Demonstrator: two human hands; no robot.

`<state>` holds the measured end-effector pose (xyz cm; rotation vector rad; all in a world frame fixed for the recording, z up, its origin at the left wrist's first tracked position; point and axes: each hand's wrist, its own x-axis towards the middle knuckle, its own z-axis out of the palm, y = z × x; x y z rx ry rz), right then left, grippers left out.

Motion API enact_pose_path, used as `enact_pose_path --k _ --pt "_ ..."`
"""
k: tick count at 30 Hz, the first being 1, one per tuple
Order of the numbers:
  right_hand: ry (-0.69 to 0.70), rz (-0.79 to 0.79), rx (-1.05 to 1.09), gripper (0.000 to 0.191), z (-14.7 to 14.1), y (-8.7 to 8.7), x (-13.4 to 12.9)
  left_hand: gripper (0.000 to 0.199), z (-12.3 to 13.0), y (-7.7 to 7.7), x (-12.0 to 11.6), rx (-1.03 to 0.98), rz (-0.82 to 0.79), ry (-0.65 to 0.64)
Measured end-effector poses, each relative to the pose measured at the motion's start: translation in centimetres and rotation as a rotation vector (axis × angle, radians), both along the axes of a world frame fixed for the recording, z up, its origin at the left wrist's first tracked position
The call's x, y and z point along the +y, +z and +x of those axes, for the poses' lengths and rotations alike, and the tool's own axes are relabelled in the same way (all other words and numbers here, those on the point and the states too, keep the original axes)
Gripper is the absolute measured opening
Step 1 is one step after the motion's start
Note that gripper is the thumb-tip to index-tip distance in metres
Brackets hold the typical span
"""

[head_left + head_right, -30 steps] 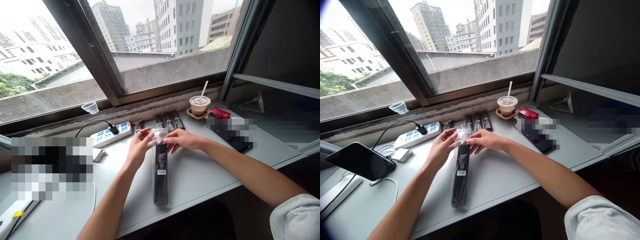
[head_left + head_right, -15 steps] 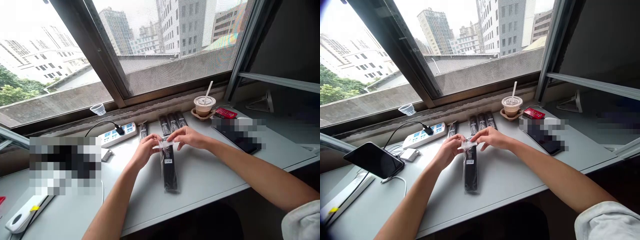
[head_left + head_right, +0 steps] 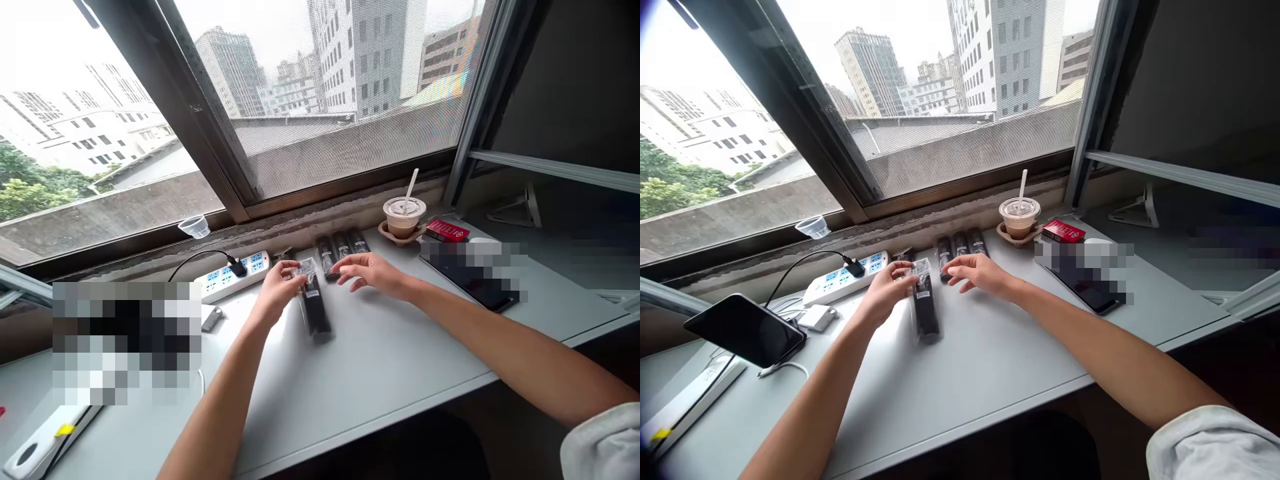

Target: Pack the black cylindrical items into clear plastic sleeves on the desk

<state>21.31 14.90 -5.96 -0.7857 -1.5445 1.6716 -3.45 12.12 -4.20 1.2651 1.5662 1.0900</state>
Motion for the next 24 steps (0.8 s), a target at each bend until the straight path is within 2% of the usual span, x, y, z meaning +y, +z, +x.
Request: enact_pose_path --k 4,8,13,16,18,21,24 --pt "0.009 0.048 -0.037 0.023 -0.1 -0.3 0.2 0.057 -0.2 -0.5 3.9 0.141 0.039 0.087" --pt "0.013 0.086 -0.063 0.024 -0.2 -0.7 0.6 0.057 0.3 -1.7 7.5 0.230 0.068 0.145" --pt "0.013 0.122 -0.084 0.022 -0.3 -0.7 0.7 0.053 1.7 -3.3 10.4 0.365 0.115 0.241" --pt "0.014 0.109 -0.096 0.021 -0.3 -0.5 0.6 0.048 2.5 -3.5 10.8 0.464 0.130 0.244" --pt "0.014 0.086 -0.095 0.022 -0.3 -0.4 0.5 0.044 2.5 -2.9 10.5 0.533 0.123 0.192" --pt "-0.005 0.069 -0.100 0.021 -0.3 -0.4 0.7 0.036 1.7 -0.9 9.3 0.651 0.129 0.094" --pt "-0.022 0.083 -0.104 0.020 -0.4 -0.6 0.9 0.036 0.2 1.0 6.9 0.791 0.158 0.087"
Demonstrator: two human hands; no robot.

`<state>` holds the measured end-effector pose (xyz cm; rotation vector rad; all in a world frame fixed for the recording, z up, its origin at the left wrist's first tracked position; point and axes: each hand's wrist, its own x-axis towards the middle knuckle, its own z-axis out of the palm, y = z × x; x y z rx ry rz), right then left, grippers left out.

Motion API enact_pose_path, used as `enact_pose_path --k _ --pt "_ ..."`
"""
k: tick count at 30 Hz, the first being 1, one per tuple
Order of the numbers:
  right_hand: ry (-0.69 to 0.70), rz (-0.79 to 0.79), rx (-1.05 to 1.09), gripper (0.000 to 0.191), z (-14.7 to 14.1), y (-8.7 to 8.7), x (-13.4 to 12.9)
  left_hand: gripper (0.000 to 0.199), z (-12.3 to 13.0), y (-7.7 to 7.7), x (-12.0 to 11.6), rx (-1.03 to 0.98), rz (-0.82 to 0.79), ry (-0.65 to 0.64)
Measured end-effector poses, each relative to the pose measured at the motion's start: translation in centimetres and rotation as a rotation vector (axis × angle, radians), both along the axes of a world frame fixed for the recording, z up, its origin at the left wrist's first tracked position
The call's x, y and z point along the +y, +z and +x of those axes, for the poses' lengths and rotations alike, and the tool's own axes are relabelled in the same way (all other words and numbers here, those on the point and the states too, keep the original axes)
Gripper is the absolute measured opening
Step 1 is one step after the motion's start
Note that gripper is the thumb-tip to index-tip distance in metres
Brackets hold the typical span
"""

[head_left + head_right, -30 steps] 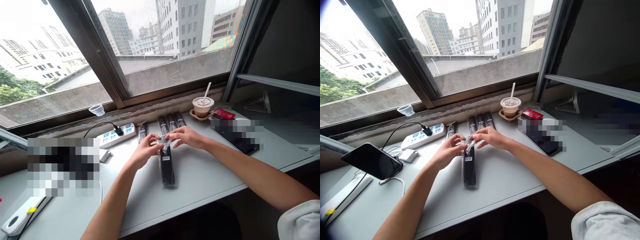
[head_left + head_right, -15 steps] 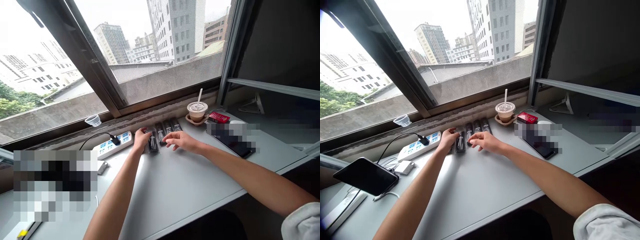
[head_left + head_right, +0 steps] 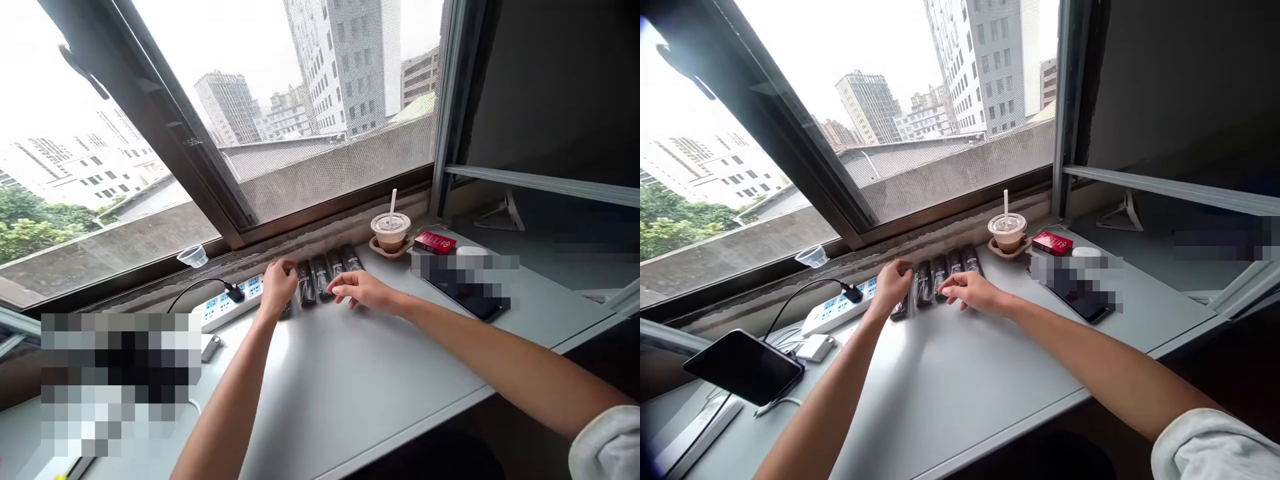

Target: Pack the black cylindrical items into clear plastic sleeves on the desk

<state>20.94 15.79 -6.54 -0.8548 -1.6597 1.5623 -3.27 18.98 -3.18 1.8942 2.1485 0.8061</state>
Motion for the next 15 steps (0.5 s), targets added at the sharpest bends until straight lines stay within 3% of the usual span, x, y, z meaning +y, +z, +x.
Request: enact_pose_path --k 4,8,12,15 --pt "0.010 0.016 -0.006 0.020 -0.1 -0.3 0.0 0.061 -1.6 0.1 -4.0 0.180 -0.124 0.132" --pt "0.021 0.026 -0.017 0.019 -0.2 -0.6 -0.1 0.054 -2.3 -1.0 -6.4 0.244 -0.209 0.159" --pt "0.020 -0.010 0.017 0.017 -0.2 -0.6 -0.2 0.054 -3.4 0.2 -6.8 0.220 -0.094 0.186" --pt "0.018 -0.129 0.087 0.015 -0.1 -0.6 0.0 0.044 -4.5 2.2 -7.4 0.074 0.192 0.130"
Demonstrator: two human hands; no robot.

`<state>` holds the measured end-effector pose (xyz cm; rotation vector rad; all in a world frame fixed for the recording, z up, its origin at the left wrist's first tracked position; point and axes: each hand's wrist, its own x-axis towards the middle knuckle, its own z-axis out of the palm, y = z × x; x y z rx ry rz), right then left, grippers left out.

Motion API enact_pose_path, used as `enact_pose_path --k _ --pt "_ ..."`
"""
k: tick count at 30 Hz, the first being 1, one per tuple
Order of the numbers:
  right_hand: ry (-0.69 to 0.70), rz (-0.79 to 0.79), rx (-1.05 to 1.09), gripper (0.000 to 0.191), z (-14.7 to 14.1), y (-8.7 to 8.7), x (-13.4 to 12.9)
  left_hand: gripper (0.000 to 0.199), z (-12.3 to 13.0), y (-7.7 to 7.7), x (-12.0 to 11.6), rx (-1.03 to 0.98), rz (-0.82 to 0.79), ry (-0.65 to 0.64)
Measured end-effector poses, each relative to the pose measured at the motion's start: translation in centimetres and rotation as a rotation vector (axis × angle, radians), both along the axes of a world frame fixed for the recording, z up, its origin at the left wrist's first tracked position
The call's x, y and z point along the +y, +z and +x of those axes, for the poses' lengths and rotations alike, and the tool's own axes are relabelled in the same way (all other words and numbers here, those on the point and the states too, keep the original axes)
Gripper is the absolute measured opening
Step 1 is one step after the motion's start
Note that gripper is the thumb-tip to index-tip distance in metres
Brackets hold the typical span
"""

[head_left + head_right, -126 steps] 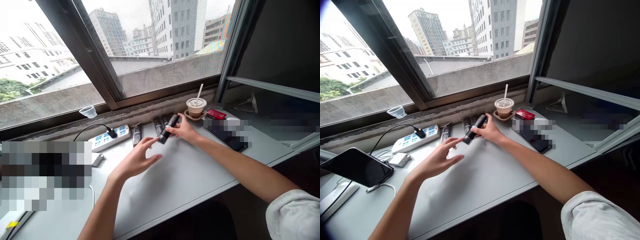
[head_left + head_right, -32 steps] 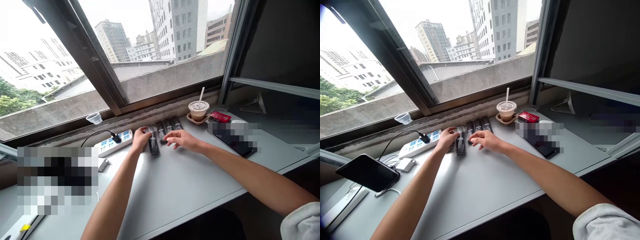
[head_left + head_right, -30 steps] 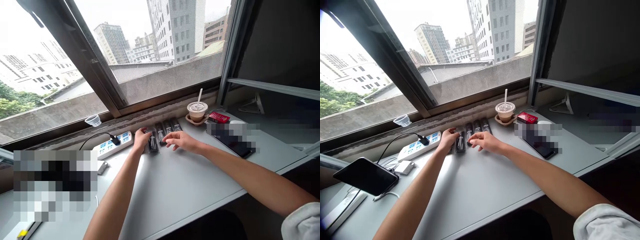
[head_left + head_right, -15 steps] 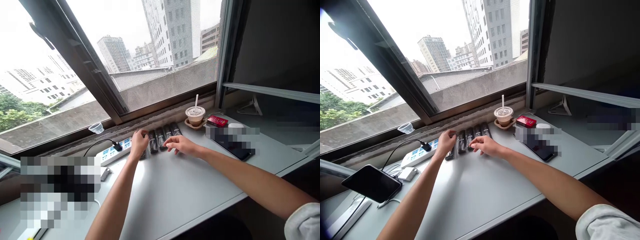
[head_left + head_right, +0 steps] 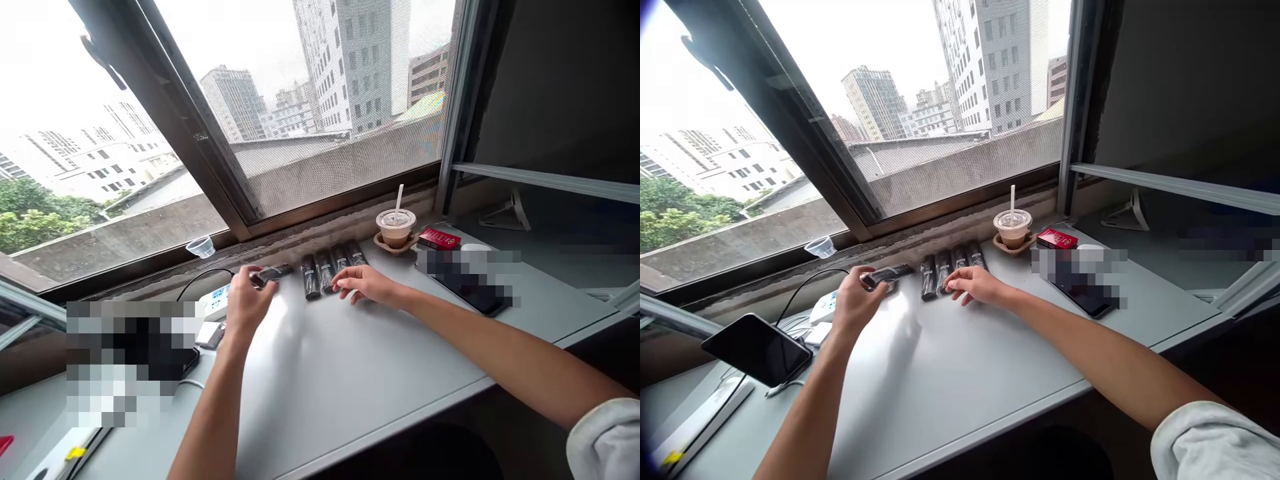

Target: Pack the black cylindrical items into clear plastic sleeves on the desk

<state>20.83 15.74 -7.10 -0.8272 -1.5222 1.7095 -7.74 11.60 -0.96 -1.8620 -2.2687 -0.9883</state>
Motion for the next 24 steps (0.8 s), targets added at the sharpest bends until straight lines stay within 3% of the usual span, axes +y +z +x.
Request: enact_pose_path --k 2,6,10,12,18,24 --pt "-0.010 -0.146 0.058 0.015 0.0 0.0 0.1 0.039 -0.3 1.2 -0.7 -0.164 0.158 -0.119" --pt "-0.006 -0.443 0.217 0.027 0.2 0.2 0.2 0.052 0.4 2.6 -2.2 -0.507 0.251 -0.348" --pt "0.119 -0.541 0.436 0.045 0.5 0.8 0.1 0.063 1.5 2.6 -2.7 -0.681 0.226 -0.511" --pt "0.146 -0.553 0.495 0.045 0.7 1.1 0.1 0.063 1.9 2.4 -2.5 -0.714 0.202 -0.553" --pt "0.245 -0.537 0.460 0.034 1.1 0.8 0.1 0.040 2.8 3.0 -2.2 -0.703 0.219 -0.555" --pt "0.394 -0.526 0.398 0.037 1.0 0.5 -0.2 0.040 3.4 4.7 -2.8 -0.637 0.193 -0.388"
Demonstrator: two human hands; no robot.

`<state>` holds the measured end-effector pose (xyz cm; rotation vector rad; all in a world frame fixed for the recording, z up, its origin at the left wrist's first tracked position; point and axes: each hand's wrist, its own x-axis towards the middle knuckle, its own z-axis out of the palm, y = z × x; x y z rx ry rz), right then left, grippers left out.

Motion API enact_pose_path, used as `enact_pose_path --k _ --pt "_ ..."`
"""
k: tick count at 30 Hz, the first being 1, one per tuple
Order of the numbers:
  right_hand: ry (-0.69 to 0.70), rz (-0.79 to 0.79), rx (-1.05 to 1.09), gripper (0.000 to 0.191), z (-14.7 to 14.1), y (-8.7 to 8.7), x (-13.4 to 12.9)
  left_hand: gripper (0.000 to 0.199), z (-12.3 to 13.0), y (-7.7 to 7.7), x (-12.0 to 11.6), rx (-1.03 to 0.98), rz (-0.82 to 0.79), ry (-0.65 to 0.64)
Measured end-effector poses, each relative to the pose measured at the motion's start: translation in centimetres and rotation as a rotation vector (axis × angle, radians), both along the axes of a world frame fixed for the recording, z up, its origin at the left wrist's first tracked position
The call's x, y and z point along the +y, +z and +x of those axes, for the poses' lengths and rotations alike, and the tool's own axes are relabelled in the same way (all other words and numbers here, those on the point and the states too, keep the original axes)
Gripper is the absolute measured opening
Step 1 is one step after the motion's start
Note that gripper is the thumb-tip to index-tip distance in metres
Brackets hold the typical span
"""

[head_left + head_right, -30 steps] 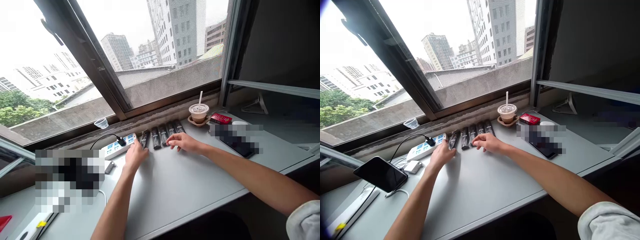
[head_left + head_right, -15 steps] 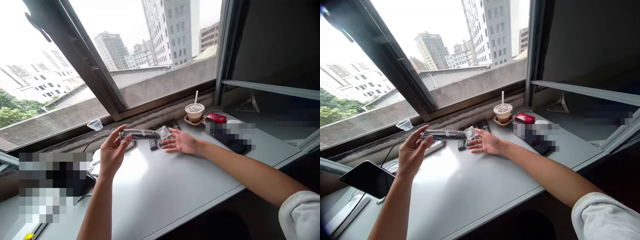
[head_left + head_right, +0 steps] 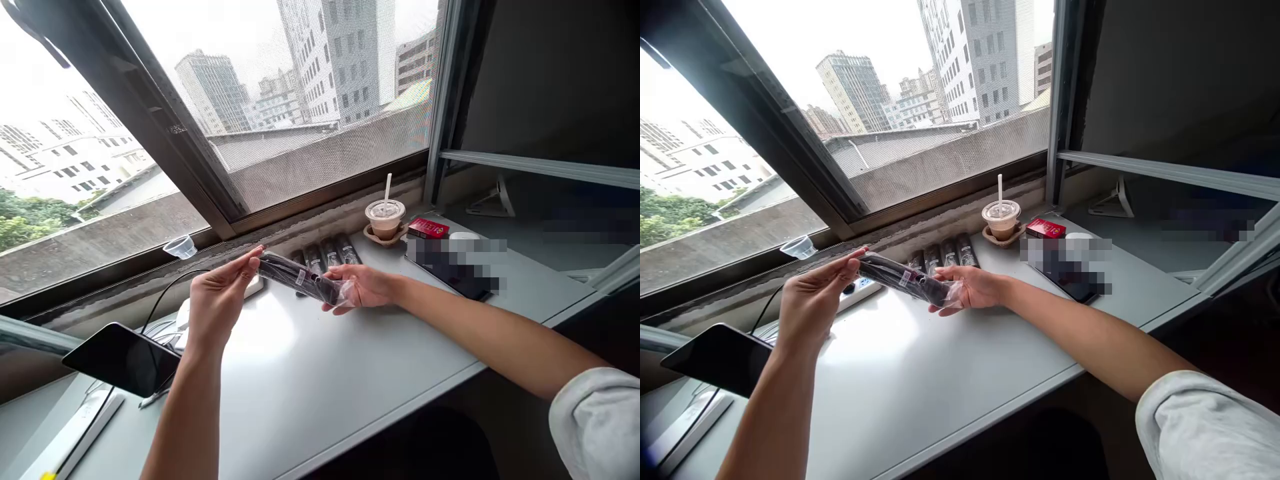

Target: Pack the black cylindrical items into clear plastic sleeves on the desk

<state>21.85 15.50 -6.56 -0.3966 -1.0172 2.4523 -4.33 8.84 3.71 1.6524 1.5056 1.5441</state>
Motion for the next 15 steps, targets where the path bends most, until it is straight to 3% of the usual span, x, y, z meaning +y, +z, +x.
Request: enact_pose_path --k 5,10,12,15 --pt "-0.005 0.032 -0.058 0.034 0.1 0.5 -0.3 0.036 0.4 0.9 -0.5 -0.101 0.035 -0.007" --pt "-0.034 0.100 -0.054 0.035 0.1 0.1 0.0 0.042 -0.9 1.1 -0.8 -0.149 0.045 0.025" --pt "-0.067 0.116 -0.067 0.039 0.0 -0.3 0.2 0.040 -1.4 1.0 -0.9 0.011 0.109 0.114" --pt "-0.093 0.169 -0.112 0.044 -0.1 -0.7 0.5 0.042 -1.3 0.3 -0.8 0.526 0.305 0.185"
